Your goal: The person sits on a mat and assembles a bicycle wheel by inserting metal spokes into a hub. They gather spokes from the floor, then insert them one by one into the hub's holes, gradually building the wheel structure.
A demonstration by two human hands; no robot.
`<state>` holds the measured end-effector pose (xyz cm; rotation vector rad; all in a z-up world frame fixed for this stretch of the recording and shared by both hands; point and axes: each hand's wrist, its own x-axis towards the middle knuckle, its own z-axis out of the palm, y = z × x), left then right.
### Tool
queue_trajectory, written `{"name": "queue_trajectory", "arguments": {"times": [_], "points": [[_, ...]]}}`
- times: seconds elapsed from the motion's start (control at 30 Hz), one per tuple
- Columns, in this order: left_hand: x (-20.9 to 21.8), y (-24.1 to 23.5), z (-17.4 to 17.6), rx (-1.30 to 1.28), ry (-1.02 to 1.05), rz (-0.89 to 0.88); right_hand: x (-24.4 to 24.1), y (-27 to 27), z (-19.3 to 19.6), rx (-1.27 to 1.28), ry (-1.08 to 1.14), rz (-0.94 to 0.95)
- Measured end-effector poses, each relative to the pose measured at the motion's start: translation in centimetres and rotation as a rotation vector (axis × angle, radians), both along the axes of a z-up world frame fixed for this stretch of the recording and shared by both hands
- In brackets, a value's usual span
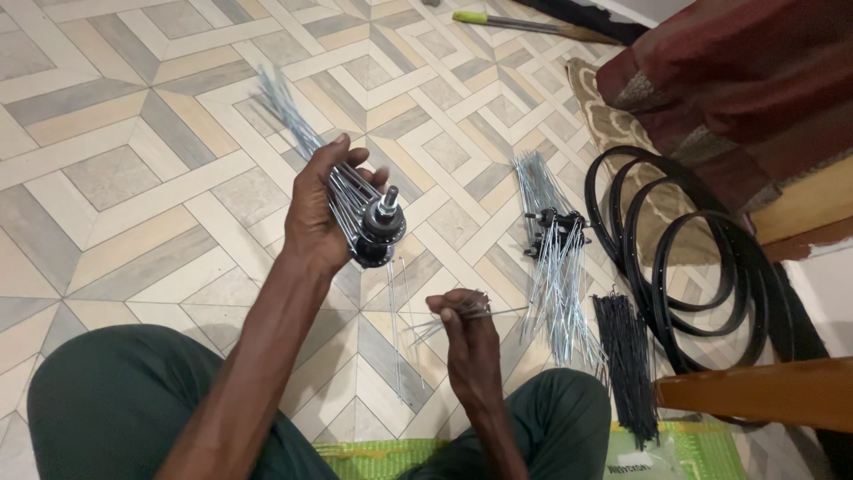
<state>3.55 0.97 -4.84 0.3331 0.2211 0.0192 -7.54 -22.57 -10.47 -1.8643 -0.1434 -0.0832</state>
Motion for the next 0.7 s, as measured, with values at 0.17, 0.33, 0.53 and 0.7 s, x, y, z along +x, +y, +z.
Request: {"name": "queue_trajectory", "arguments": {"times": [0.17,0.33,0.53,0.7], "points": [[-0.2,0.0,0.5,-0.129,-0.018,0.016,-0.4,1.0,0.3,0.082,-0.12,-0.079],[0.1,0.3,0.3,-0.079,-0.028,0.129,-0.5,1.4,0.5,-0.003,-0.02,-0.119],[0.3,-0.2,-0.1,-0.057,-0.027,0.045,-1.1,1.7,-0.3,0.029,-0.034,-0.107],[0.1,-0.2,0.3,-0.067,0.003,0.038,-0.9,1.4,-1.4,-0.04,0.112,-0.154]]}}
